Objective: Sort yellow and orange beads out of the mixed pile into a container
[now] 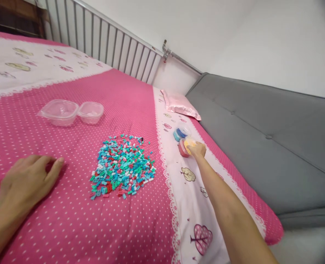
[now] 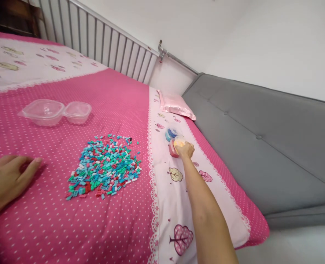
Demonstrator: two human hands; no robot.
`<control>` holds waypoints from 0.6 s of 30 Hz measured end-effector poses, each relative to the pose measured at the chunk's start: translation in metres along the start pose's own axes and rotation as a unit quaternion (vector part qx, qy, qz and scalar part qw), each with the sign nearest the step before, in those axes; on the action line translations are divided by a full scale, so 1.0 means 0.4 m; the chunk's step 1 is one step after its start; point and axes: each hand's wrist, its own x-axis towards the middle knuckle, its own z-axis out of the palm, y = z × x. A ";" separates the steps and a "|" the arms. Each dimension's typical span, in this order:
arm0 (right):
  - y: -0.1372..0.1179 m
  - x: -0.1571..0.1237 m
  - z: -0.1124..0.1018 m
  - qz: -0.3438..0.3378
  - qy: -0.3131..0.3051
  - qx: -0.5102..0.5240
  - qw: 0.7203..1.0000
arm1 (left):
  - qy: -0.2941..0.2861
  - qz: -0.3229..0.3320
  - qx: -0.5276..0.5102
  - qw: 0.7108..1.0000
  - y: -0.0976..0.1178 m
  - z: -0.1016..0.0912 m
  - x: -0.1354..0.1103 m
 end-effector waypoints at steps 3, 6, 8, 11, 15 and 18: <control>0.004 0.015 0.018 0.001 0.015 0.004 1.000 | 0.023 0.063 0.125 0.990 -0.026 0.033 0.010; -0.001 0.022 0.036 0.022 0.034 0.011 0.999 | 0.032 0.071 0.138 0.987 -0.037 0.045 0.015; -0.009 0.020 0.048 0.036 0.044 0.019 0.998 | 0.025 0.068 0.135 0.988 -0.033 0.040 0.015; -0.025 0.009 0.058 0.050 0.055 0.031 0.997 | 0.005 0.053 0.129 0.990 -0.018 0.023 0.009; -0.031 -0.003 0.050 0.058 0.057 0.042 0.996 | -0.004 0.041 0.125 0.991 0.003 0.005 -0.002; -0.019 -0.003 0.035 0.055 0.036 0.044 0.997 | 0.004 0.042 0.112 0.993 0.018 -0.005 -0.008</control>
